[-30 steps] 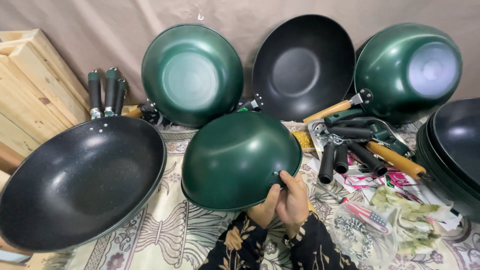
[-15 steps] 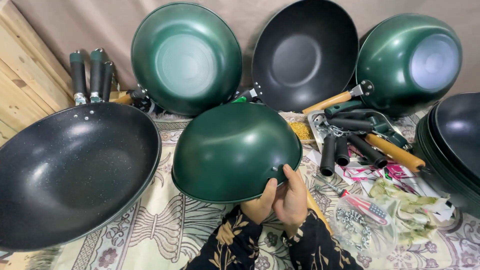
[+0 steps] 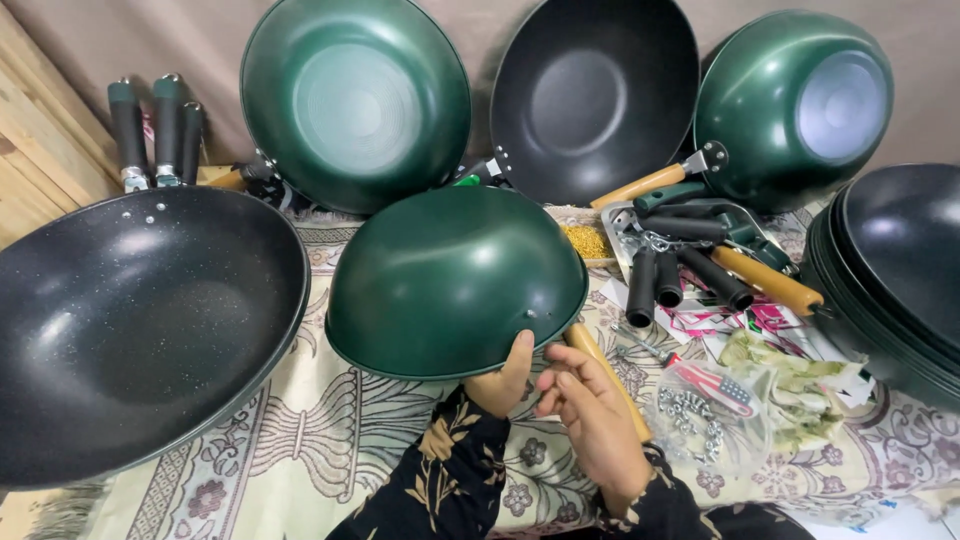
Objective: Attaching a wooden handle to a green metal pan using screws and a manual screwdriver.
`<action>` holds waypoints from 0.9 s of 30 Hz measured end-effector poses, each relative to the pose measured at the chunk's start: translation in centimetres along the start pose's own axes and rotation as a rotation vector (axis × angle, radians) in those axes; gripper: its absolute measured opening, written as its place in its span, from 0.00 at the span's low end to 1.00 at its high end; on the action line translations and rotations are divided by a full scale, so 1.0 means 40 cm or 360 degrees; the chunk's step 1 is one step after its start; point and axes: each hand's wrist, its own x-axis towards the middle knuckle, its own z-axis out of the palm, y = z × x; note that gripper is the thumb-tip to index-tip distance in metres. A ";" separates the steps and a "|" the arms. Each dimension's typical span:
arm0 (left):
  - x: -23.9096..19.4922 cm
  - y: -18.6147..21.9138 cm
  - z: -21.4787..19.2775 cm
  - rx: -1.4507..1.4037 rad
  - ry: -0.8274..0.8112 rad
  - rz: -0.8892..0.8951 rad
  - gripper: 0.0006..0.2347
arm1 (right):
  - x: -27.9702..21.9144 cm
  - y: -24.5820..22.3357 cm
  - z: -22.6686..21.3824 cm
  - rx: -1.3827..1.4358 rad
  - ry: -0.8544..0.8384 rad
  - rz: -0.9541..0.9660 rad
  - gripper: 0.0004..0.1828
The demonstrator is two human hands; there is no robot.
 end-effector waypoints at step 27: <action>0.001 0.000 -0.019 -0.0050 0.0026 0.0022 0.09 | -0.268 -0.093 -0.211 -0.2573 -0.0290 -0.1435 0.11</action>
